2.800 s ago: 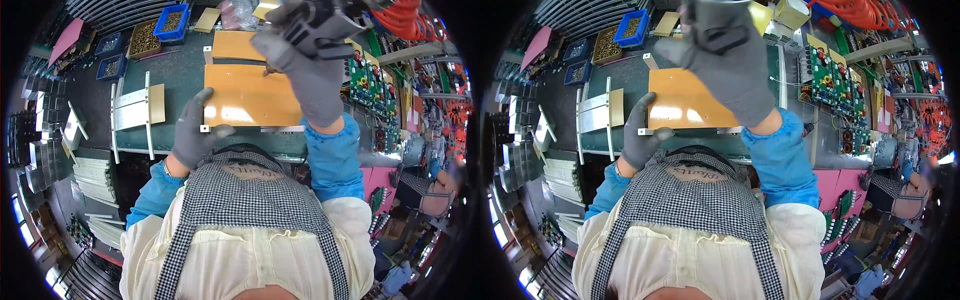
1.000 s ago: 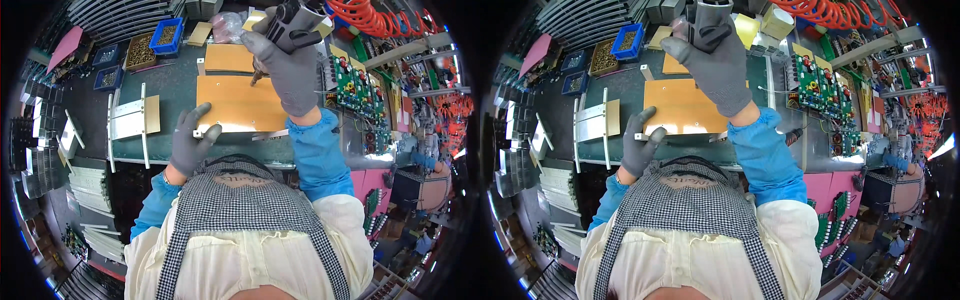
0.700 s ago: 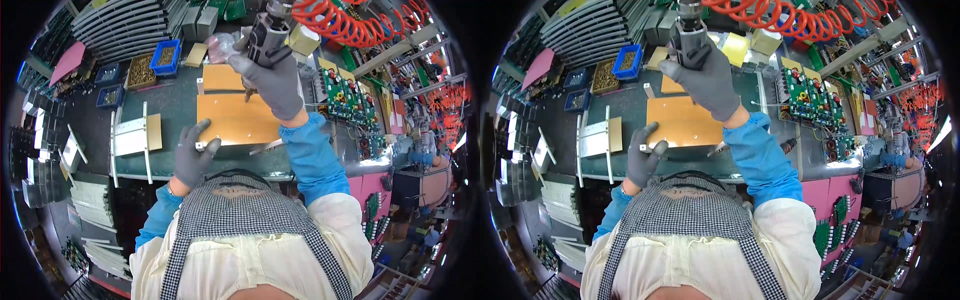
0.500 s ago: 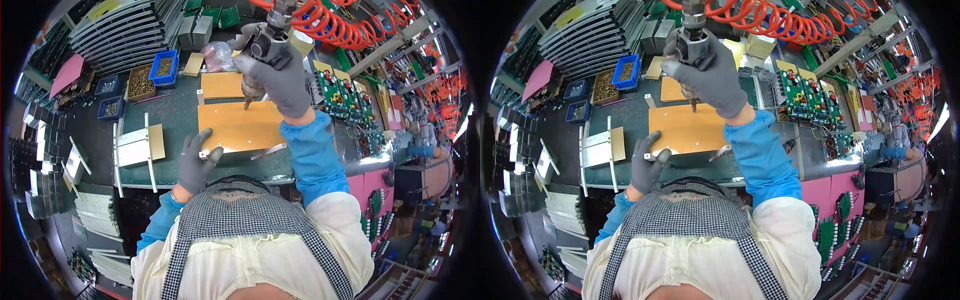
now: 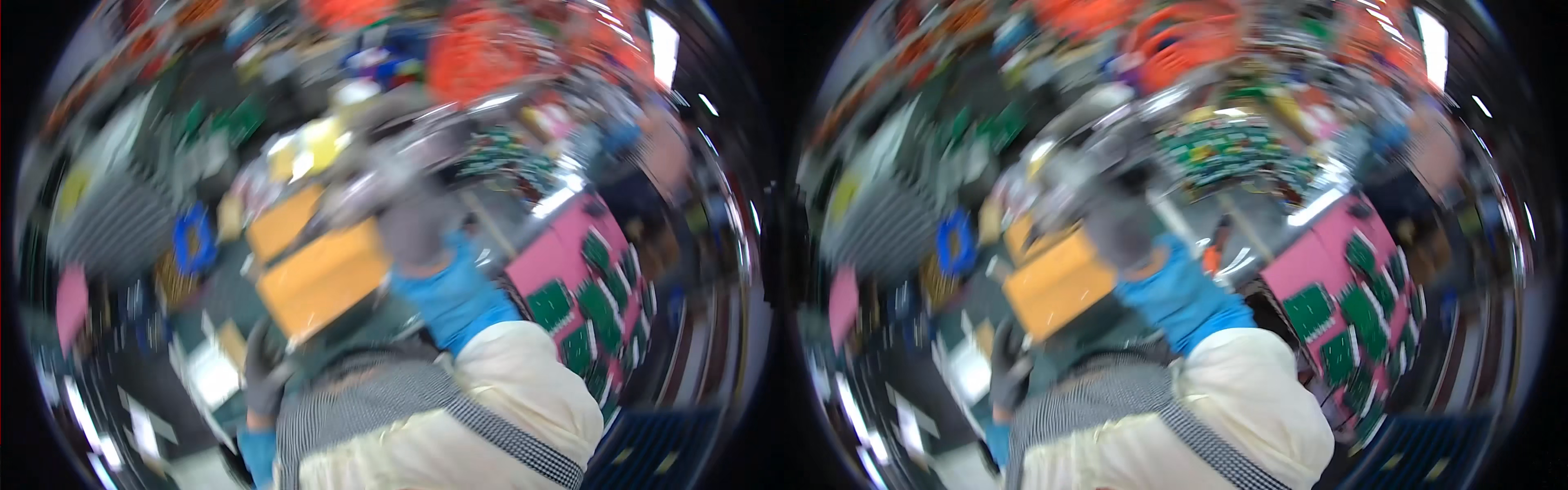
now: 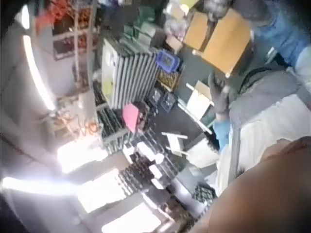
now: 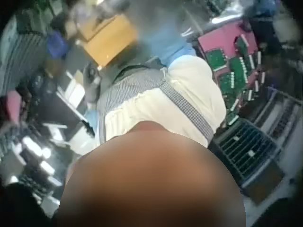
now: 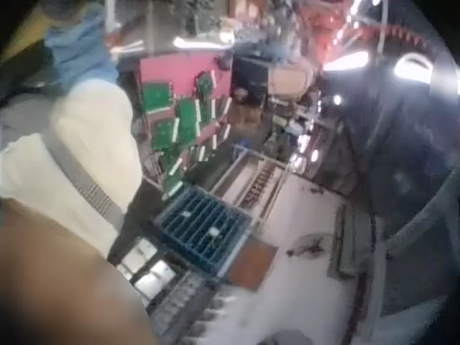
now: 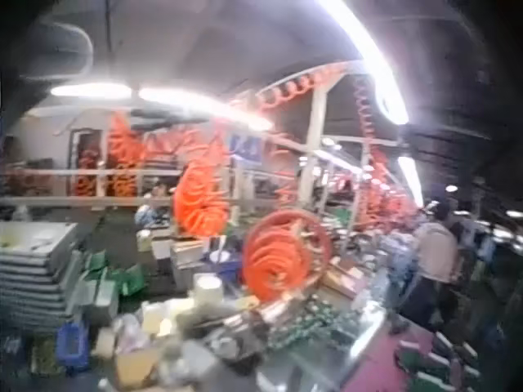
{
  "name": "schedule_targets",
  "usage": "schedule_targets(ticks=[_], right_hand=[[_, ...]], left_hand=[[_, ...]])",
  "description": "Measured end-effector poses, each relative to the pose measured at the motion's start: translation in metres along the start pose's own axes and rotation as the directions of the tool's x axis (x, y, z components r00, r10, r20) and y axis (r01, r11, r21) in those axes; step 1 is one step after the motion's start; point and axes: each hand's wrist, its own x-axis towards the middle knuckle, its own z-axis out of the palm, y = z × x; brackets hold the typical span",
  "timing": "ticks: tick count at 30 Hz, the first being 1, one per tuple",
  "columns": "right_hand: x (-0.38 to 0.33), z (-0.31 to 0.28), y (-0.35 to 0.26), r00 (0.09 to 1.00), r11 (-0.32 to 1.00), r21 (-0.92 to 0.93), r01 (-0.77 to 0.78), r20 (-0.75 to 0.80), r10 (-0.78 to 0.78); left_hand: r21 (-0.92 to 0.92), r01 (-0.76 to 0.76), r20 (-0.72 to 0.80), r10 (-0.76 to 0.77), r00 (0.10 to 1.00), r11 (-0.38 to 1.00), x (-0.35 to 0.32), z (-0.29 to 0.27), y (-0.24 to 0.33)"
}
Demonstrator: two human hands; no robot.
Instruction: The recorder assembles a small electronic enclosure or chassis by attaching panels with an air-powered screwdriver and then inserting a circuit board.
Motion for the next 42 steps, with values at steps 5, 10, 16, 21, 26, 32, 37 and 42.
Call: schedule_targets(ticks=[5,10,16,21,26,32,37,42], right_hand=[[-0.018,0.015,-0.003,0.975,0.948,0.278,0.154,-0.201,-0.100],[-0.023,0.022,0.003,0.954,0.945,0.172,0.278,-0.166,-0.251],[-0.029,0.029,0.008,0.951,0.951,0.129,0.280,-0.170,-0.257],[-0.033,0.032,0.011,0.956,0.952,0.161,0.260,-0.181,-0.230],[-0.036,0.031,0.013,0.962,0.948,0.192,0.252,-0.157,-0.224],[-0.043,0.028,0.015,0.986,0.974,0.155,0.162,-0.069,-0.153],[-0.048,0.028,0.019,0.956,0.935,0.201,0.294,-0.075,-0.284],[-0.052,0.028,0.021,0.939,0.917,0.207,0.341,-0.117,-0.323]], left_hand=[[-0.528,0.150,-0.235,-0.314,0.920,0.836,0.022,-0.027,0.036],[-0.365,0.215,-0.377,-0.355,0.856,0.906,0.043,0.000,0.059],[-0.374,0.207,-0.080,-0.254,0.964,0.904,0.052,0.024,0.076],[-0.403,0.253,0.014,-0.271,0.962,0.879,0.056,0.008,0.063],[-0.720,0.482,0.366,-0.317,0.875,0.499,0.064,0.003,0.061],[-0.261,0.307,-0.097,-0.342,0.935,0.915,0.066,0.058,0.083],[-0.144,0.300,-0.161,-0.321,0.933,0.943,0.070,0.088,0.087],[-0.137,0.319,-0.156,-0.339,0.928,0.938,0.077,0.085,0.083]])
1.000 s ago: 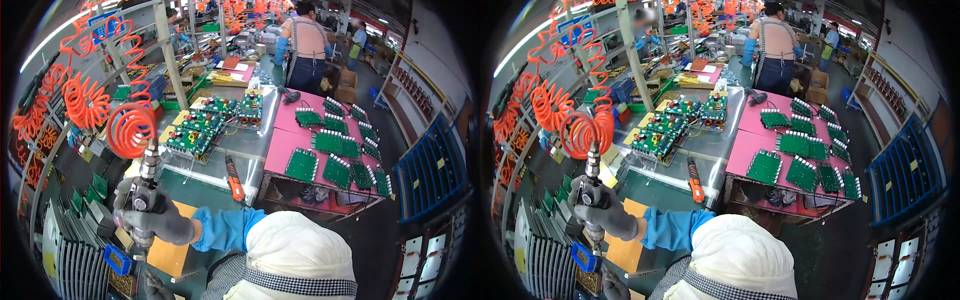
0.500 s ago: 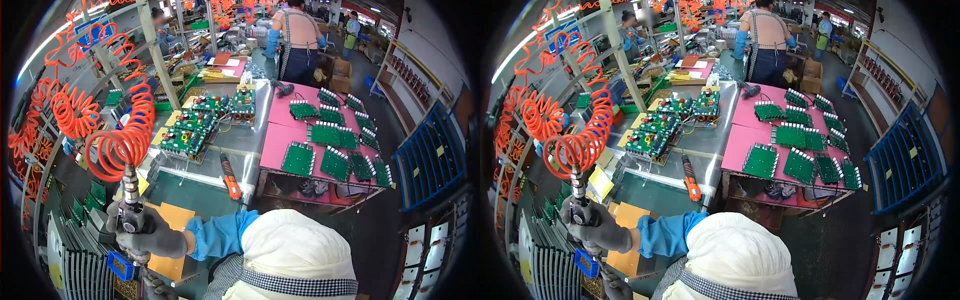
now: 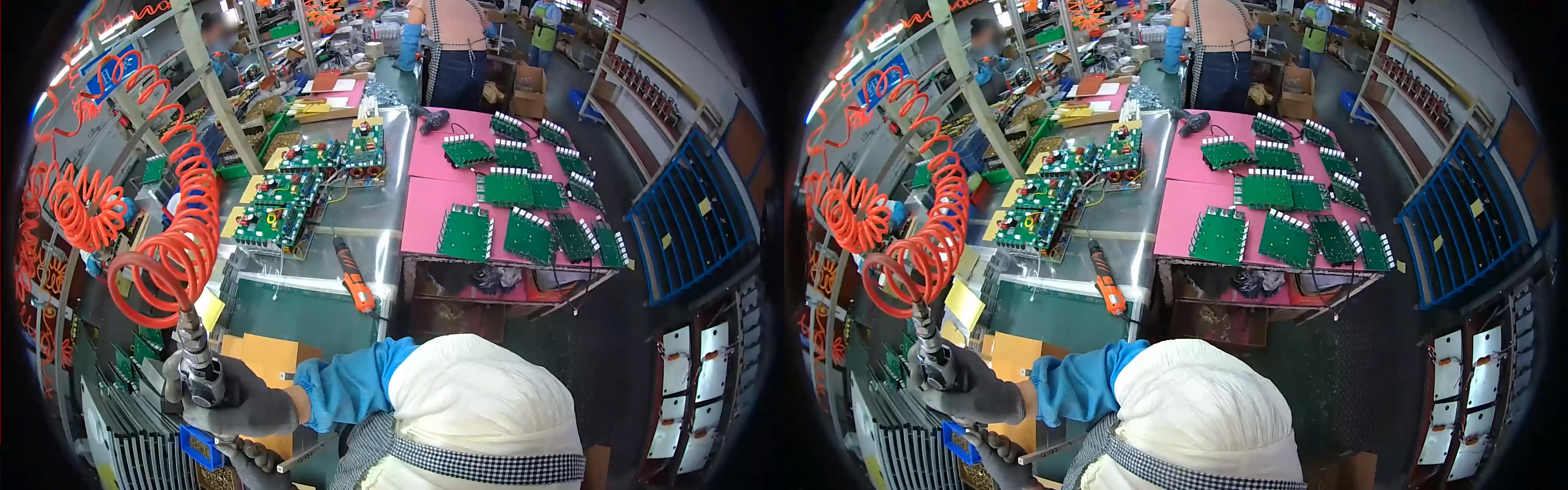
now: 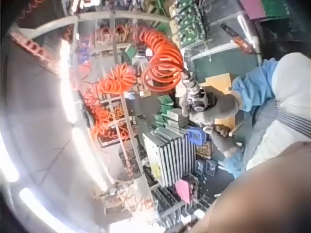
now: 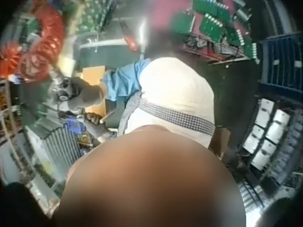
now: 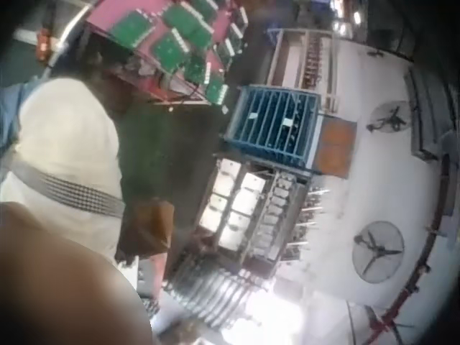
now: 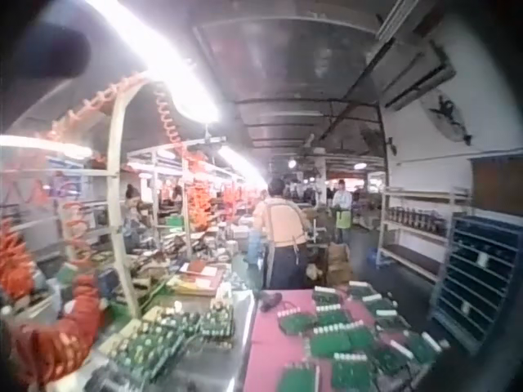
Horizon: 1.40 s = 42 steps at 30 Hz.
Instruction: The recorder assembles a small electronic enclosure or chassis by attaching panels with an air-powered screwdriver and then inserting a circuit board.
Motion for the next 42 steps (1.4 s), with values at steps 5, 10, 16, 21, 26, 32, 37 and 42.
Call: schedule_targets(ticks=[5,10,16,21,26,32,37,42], right_hand=[[-0.004,0.004,0.005,1.000,0.992,-0.128,-0.021,0.014,0.023],[0.004,0.002,0.015,0.925,0.974,-0.109,-0.199,0.307,0.223],[0.001,0.001,0.029,0.955,0.970,-0.124,-0.208,0.191,0.229],[0.000,0.003,0.045,0.986,0.968,-0.202,-0.151,0.036,0.162],[-0.008,0.002,0.057,0.980,0.980,0.035,-0.196,-0.032,0.197],[-0.002,-0.003,0.053,0.984,0.981,-0.089,-0.174,-0.067,0.168],[-0.002,-0.005,0.044,0.960,0.968,-0.024,-0.250,-0.134,0.245],[-0.003,-0.010,0.041,0.968,0.981,-0.062,-0.183,-0.185,0.169]], left_hand=[[-0.010,-0.034,0.046,0.034,0.998,0.999,-0.003,0.002,0.001],[-0.003,0.010,-0.121,-0.010,0.993,1.000,-0.006,-0.007,0.005],[-0.144,-0.067,0.149,0.089,0.985,0.987,0.004,-0.035,-0.005],[-0.100,-0.206,0.119,0.217,0.969,0.974,0.005,-0.040,-0.016],[-0.001,-0.286,-0.069,0.285,0.956,0.958,-0.006,-0.042,-0.014],[0.099,-0.333,-0.050,0.339,0.939,0.938,-0.004,-0.033,-0.017],[0.200,-0.346,0.093,0.334,0.938,0.917,-0.004,-0.032,-0.011],[0.249,-0.341,0.123,0.319,0.940,0.907,-0.001,-0.034,-0.012]])
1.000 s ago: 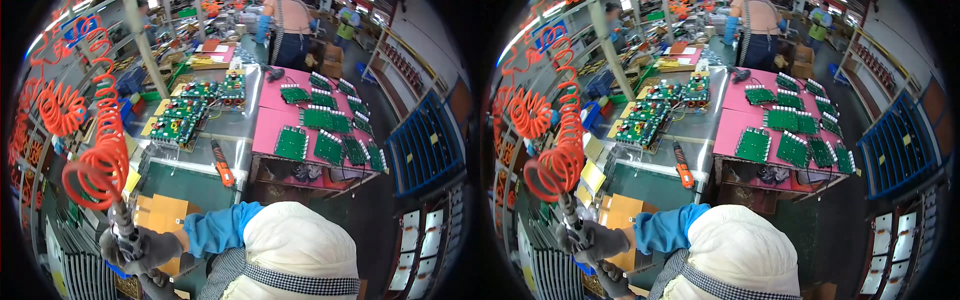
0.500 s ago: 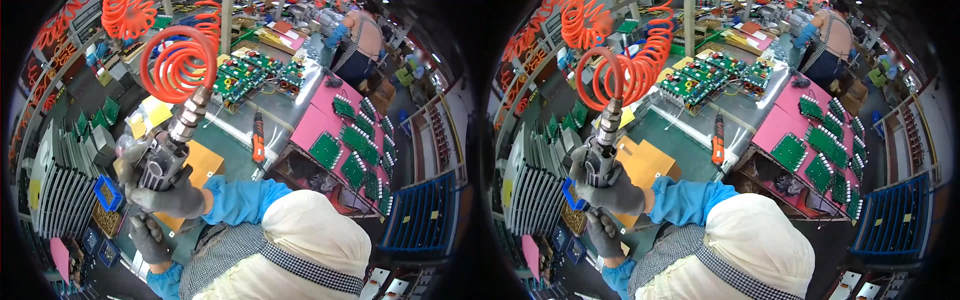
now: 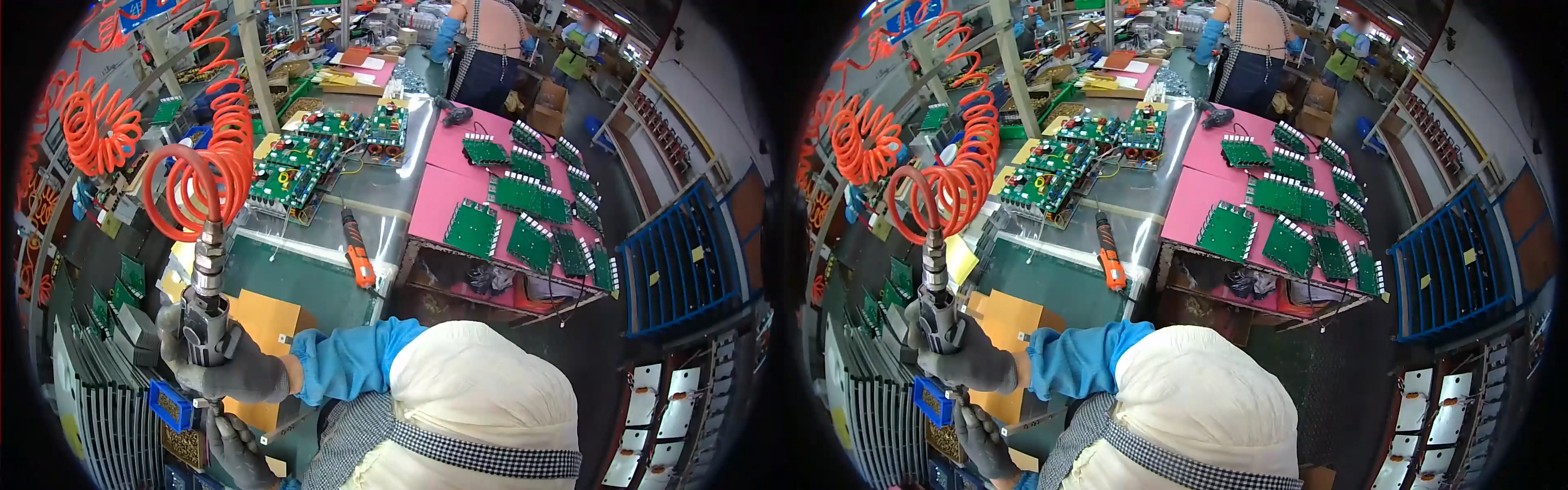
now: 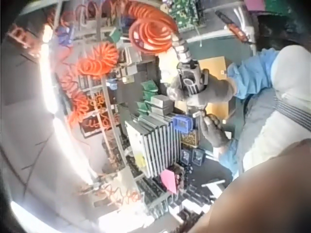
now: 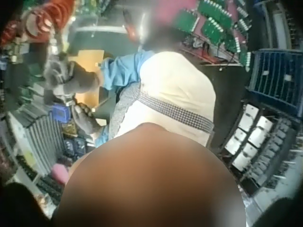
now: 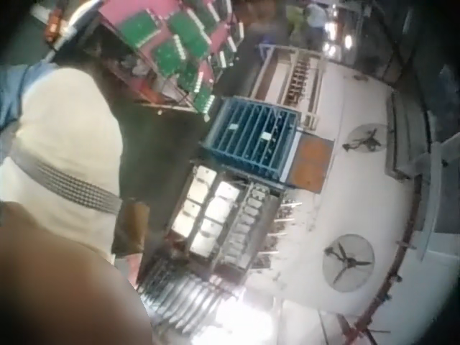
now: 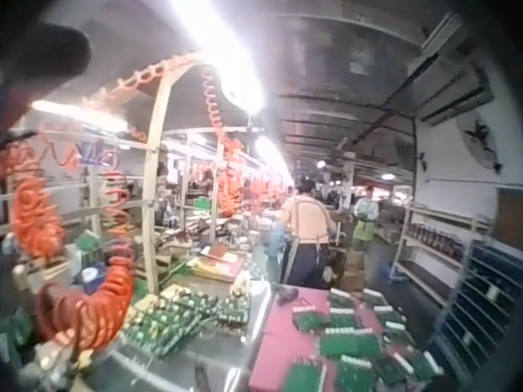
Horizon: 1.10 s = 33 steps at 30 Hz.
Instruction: The recorder assembles a small electronic enclosure or chassis by attaching panels with an air-powered screwdriver and then inserting a circuit board.
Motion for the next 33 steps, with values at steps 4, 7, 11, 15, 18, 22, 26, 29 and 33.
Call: schedule_targets(ticks=[4,7,11,15,18,22,26,29,33], right_hand=[[0.001,-0.001,-0.009,0.997,0.997,0.065,0.045,0.056,-0.049],[0.000,0.003,-0.014,0.998,0.996,0.065,0.054,0.016,-0.055],[0.000,0.004,-0.014,0.999,0.996,0.077,0.044,0.029,-0.046],[0.000,0.003,-0.007,0.999,0.993,0.114,0.008,0.031,-0.012],[-0.001,0.004,-0.004,1.000,0.981,0.191,-0.015,0.027,0.010],[-0.002,0.005,-0.007,0.998,0.994,0.107,-0.030,0.050,0.025],[-0.001,0.003,-0.008,0.989,0.982,0.179,0.057,0.121,-0.079],[-0.001,0.000,-0.005,0.995,0.986,0.164,0.031,0.091,-0.047],[-0.002,-0.001,0.000,0.998,0.977,0.214,-0.011,0.057,-0.001]], left_hand=[[-0.056,0.010,0.004,-0.009,1.000,0.998,0.000,0.002,0.001],[0.219,-0.155,0.052,0.147,0.988,0.963,-0.001,0.004,0.007],[0.320,-0.092,0.012,0.093,0.996,0.943,-0.008,0.004,0.016],[0.318,-0.124,0.061,0.110,0.992,0.940,-0.007,0.001,0.020],[0.322,-0.117,0.079,0.097,0.992,0.939,-0.007,-0.005,0.020],[0.369,-0.192,0.090,0.170,0.981,0.910,-0.007,-0.010,0.015],[0.324,-0.186,0.128,0.151,0.980,0.928,-0.004,-0.012,0.013],[0.306,-0.360,0.221,0.302,0.927,0.881,-0.004,-0.014,0.012],[0.309,-0.239,0.196,0.184,0.963,0.920,-0.003,-0.021,0.008]])
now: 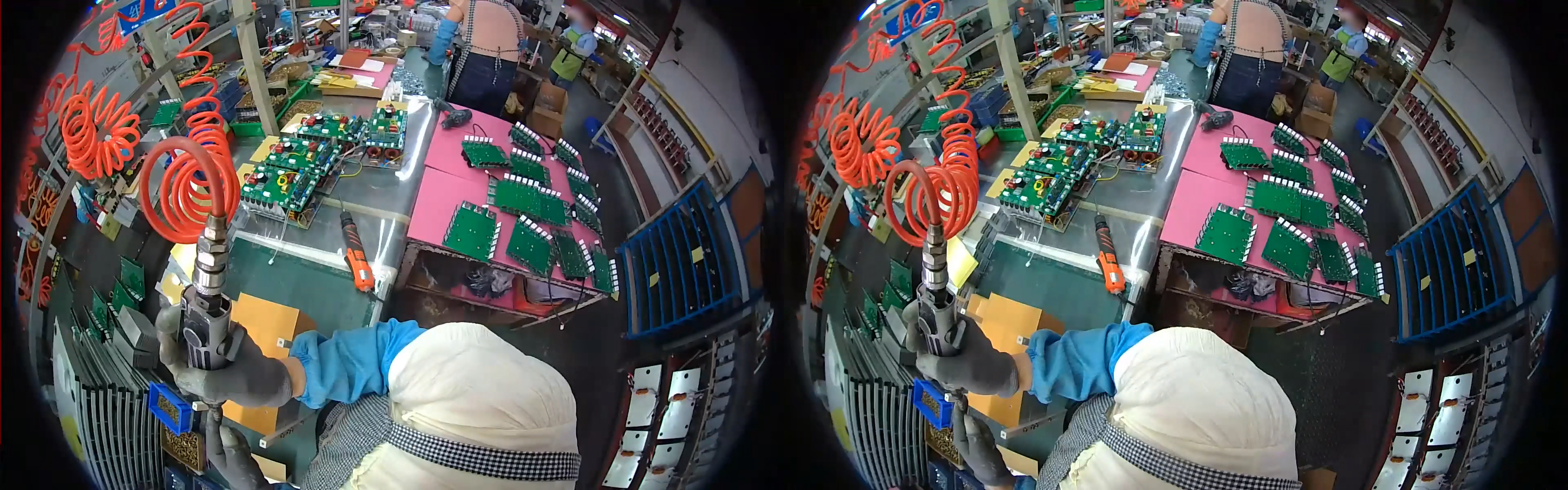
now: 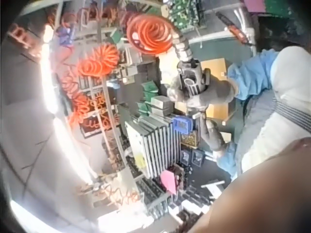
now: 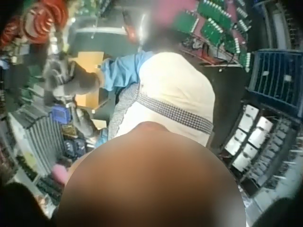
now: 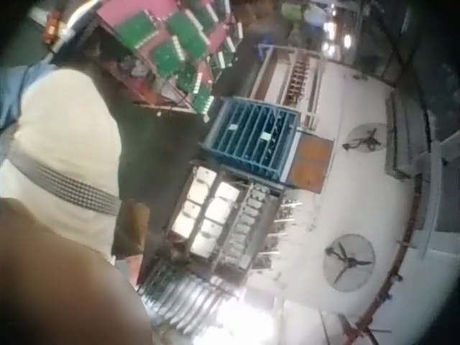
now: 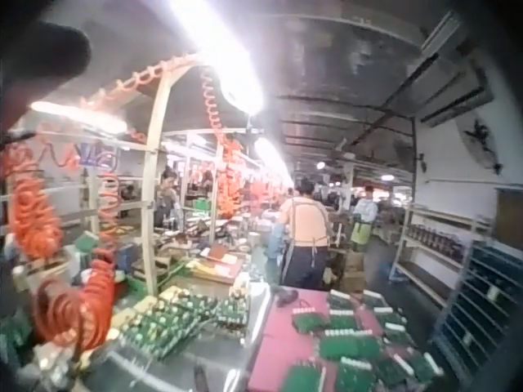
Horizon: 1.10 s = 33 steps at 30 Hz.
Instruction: The recorder assembles a small electronic enclosure or chassis by attaching panels with an air-powered screwdriver and then inserting a circuit board.
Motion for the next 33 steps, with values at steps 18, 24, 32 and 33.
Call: schedule_targets(ticks=[18,24,32,33], right_hand=[[-0.012,-0.022,-0.016,0.951,0.956,0.007,-0.292,0.112,0.289],[0.002,-0.011,-0.011,0.954,0.856,-0.507,-0.104,0.191,0.229],[-0.013,-0.008,0.001,0.971,0.706,-0.695,-0.139,0.043,0.234],[-0.013,-0.010,0.003,0.970,0.707,-0.700,-0.101,0.087,0.225]], left_hand=[[-0.154,0.063,-0.001,-0.064,0.998,0.986,-0.014,-0.010,-0.014],[0.007,0.054,0.091,-0.055,0.994,0.998,-0.026,-0.019,-0.038],[0.299,-0.047,0.004,0.048,0.999,0.953,-0.028,0.009,-0.049],[0.298,-0.025,-0.013,0.031,0.999,0.954,-0.028,0.010,-0.049]])
